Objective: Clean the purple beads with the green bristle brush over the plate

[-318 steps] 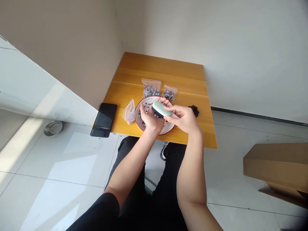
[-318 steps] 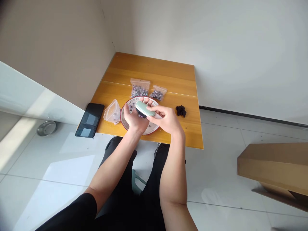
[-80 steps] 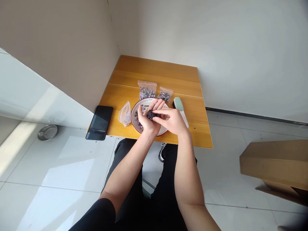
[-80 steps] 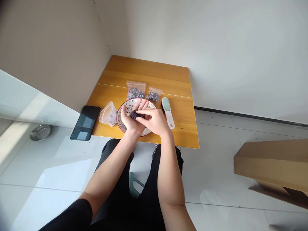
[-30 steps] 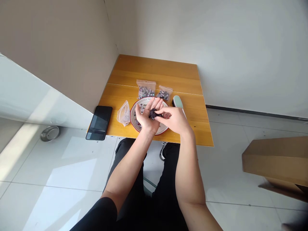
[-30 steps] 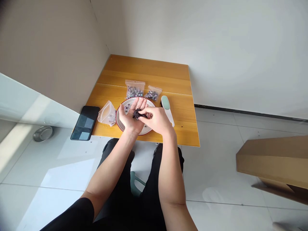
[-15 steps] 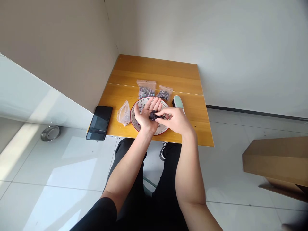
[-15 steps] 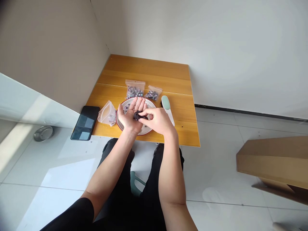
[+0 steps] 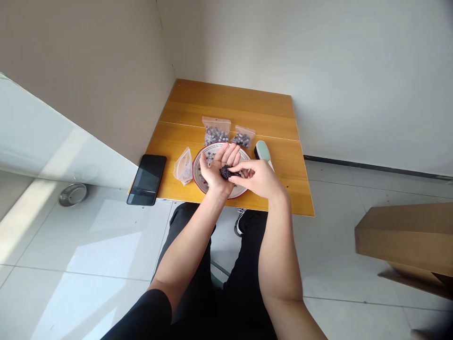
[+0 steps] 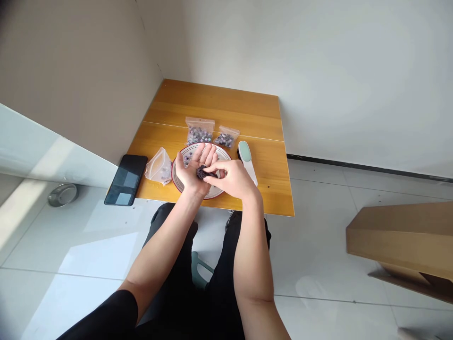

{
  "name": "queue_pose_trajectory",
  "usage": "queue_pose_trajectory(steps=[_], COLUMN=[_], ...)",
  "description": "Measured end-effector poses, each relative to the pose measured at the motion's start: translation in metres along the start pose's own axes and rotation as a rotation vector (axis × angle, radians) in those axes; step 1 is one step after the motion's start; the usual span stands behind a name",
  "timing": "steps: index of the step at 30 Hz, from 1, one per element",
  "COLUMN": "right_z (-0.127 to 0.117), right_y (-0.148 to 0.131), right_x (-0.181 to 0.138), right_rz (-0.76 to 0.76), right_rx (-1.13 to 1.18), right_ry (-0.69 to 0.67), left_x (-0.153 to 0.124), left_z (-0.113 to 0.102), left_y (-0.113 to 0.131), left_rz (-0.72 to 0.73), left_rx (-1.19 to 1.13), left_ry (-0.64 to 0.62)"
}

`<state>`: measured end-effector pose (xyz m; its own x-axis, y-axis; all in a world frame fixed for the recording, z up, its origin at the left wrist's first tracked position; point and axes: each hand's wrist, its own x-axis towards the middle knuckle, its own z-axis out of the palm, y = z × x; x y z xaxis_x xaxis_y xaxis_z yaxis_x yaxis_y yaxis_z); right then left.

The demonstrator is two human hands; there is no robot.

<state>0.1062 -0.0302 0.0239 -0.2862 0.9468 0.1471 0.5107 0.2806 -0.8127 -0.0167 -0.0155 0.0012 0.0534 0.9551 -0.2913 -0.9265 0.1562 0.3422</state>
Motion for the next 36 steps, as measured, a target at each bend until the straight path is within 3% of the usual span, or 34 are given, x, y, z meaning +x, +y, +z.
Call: queue_pose_trajectory(steps=[7,13,18,25,32,36], right_z=[0.006,0.001,0.006,0.000,0.009,0.001], right_y=[-0.003,-0.001,-0.004,-0.004,-0.006,-0.001], right_x=[0.005,0.002,0.005,0.000,0.006,0.002], right_rz=[-0.012,0.019,-0.006,0.014,-0.001,0.028], right_rx=[-0.096,-0.050,-0.107,-0.047,-0.135,-0.098], right_ry=[0.097,-0.008,0.112,-0.010,0.117,0.084], left_x=[0.003,0.001,0.002,0.003,0.003,0.005], left_z=[-0.001,-0.002,-0.001,-0.005,-0.001,-0.002], left_y=[0.000,-0.003,-0.006,-0.005,-0.007,0.000], left_rz=[0.014,0.002,-0.002,0.013,0.002,0.018], left_rx=[-0.021,-0.004,-0.017,-0.010,-0.018,-0.036], left_ry=[0.000,-0.007,-0.009,-0.022,0.003,0.021])
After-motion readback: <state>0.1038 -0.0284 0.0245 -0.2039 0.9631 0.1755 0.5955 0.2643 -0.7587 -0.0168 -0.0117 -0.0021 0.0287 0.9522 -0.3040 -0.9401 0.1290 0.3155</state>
